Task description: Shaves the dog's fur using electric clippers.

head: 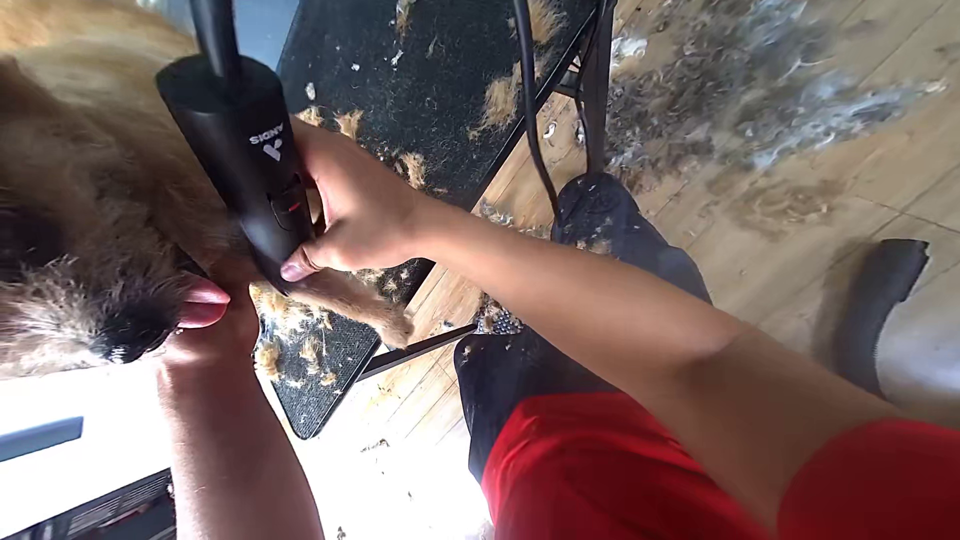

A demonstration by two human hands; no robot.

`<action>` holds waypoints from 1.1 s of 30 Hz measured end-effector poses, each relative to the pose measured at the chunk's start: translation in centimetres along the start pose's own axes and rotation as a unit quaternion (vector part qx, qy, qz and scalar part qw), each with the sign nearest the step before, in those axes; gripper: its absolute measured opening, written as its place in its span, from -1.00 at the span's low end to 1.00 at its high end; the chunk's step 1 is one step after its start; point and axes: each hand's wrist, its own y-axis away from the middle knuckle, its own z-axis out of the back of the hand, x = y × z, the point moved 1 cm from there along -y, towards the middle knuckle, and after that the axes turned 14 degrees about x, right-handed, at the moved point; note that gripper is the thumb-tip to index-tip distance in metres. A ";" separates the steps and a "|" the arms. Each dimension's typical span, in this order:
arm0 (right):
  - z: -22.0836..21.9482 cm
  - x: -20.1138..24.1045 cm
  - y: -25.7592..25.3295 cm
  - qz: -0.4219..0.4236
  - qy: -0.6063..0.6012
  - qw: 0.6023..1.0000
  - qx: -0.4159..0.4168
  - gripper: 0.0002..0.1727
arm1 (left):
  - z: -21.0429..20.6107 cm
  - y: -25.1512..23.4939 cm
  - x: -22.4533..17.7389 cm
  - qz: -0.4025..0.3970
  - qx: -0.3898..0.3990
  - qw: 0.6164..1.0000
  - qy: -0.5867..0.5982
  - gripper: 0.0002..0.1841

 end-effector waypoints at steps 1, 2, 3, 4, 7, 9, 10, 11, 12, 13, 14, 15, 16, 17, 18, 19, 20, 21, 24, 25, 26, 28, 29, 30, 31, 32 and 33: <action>0.0 0.0 0.1 -0.028 -0.007 0.999 0.026 -0.01 | 0.1 0.1 0.1 -0.016 0.018 1.000 0.002 -0.63; -0.1 0.1 0.4 -0.049 -0.016 0.998 0.043 0.02 | 0.2 0.2 0.2 -0.025 0.028 0.999 0.005 -0.67; -0.4 0.1 0.9 -0.062 -0.021 0.997 0.052 0.02 | 0.2 0.3 0.3 -0.026 0.020 0.999 0.010 -0.67; -0.9 0.0 1.6 -0.061 -0.023 0.997 0.052 0.01 | 0.1 0.4 0.3 -0.019 0.001 1.000 0.017 -0.64; -2.1 0.0 4.3 -0.075 -0.046 0.992 0.085 -0.10 | -0.3 0.7 0.2 -0.008 -0.030 0.999 0.017 -0.59; -1.5 -0.1 5.0 -0.121 -0.062 0.975 0.178 -0.10 | -0.3 1.0 0.1 -0.005 -0.034 0.999 0.007 -0.60; -0.9 0.0 4.8 -0.144 -0.072 0.965 0.205 -0.09 | -0.2 1.1 0.0 0.000 -0.030 1.000 0.004 -0.59; -0.2 0.0 4.5 -0.153 -0.082 0.967 0.189 -0.11 | -0.1 1.1 0.0 0.004 -0.027 1.000 0.009 -0.59; 0.5 -0.1 4.2 -0.139 -0.097 0.977 0.130 -0.15 | 0.0 1.1 -0.1 0.012 -0.032 0.999 0.013 -0.56; 0.9 -0.4 3.7 -0.095 -0.127 0.987 0.040 -0.18 | 0.1 1.1 -0.1 0.019 -0.040 0.999 0.019 -0.55; 1.1 -0.7 3.1 -0.033 -0.158 0.986 -0.048 -0.18 | 0.1 1.2 -0.1 0.019 -0.046 0.998 0.031 -0.55; 1.2 -1.1 2.3 0.027 -0.184 0.976 -0.111 -0.17 | 0.0 1.3 0.0 0.015 -0.054 0.998 0.041 -0.58; 1.2 -1.4 1.5 0.069 -0.197 0.967 -0.146 -0.16 | -0.1 1.3 0.1 0.005 -0.055 0.997 0.050 -0.61; 1.1 -1.7 1.0 0.090 -0.202 0.962 -0.161 -0.17 | -0.1 1.4 0.2 0.002 -0.061 0.997 0.055 -0.62; 0.8 -1.9 0.7 0.092 -0.205 0.961 -0.160 -0.17 | -0.1 1.4 0.2 0.000 -0.058 0.996 0.060 -0.62; 0.4 -2.1 0.6 0.082 -0.211 0.962 -0.154 -0.18 | -0.1 1.4 0.2 0.000 -0.055 0.996 0.066 -0.60; 0.1 -2.3 0.7 0.062 -0.220 0.964 -0.139 -0.16 | -0.3 1.4 0.2 0.005 -0.068 0.995 0.069 -0.58; -0.2 -2.4 0.9 0.041 -0.234 0.964 -0.124 -0.14 | -0.4 1.5 0.2 0.011 -0.084 0.994 0.073 -0.56; -0.9 -1.9 1.6 -0.011 -0.259 0.963 -0.069 -0.13 | -0.8 1.6 -0.1 0.029 -0.132 0.988 0.069 -0.57; -1.1 -1.5 2.0 -0.032 -0.252 0.966 -0.042 -0.12 | -1.0 1.6 -0.3 0.026 -0.127 0.989 0.066 -0.60; -1.4 -1.2 2.5 -0.046 -0.237 0.970 -0.026 -0.12 | -1.1 1.5 -0.3 0.019 -0.112 0.991 0.065 -0.63; -2.4 -0.7 4.0 -0.050 -0.209 0.977 -0.017 -0.16 | -1.4 1.3 -0.4 -0.003 -0.089 0.994 0.058 -0.68; -3.1 -0.7 4.9 -0.049 -0.197 0.979 -0.018 -0.16 | -1.5 1.2 -0.4 -0.008 -0.098 0.994 0.047 -0.69; -3.8 -0.6 5.8 -0.052 -0.193 0.980 -0.012 -0.16 | -1.5 1.3 -0.3 -0.011 -0.111 0.993 0.039 -0.68; -4.3 -0.5 6.7 -0.059 -0.191 0.980 0.007 -0.18 | -1.3 1.4 -0.3 -0.010 -0.129 0.991 0.034 -0.67; -4.5 -0.4 7.2 -0.079 -0.193 0.977 0.048 -0.19 | -1.1 1.5 -0.2 -0.005 -0.144 0.989 0.029 -0.64; -4.3 -0.3 7.4 -0.110 -0.199 0.968 0.105 -0.19 | -1.1 1.6 -0.2 -0.003 -0.158 0.987 0.023 -0.62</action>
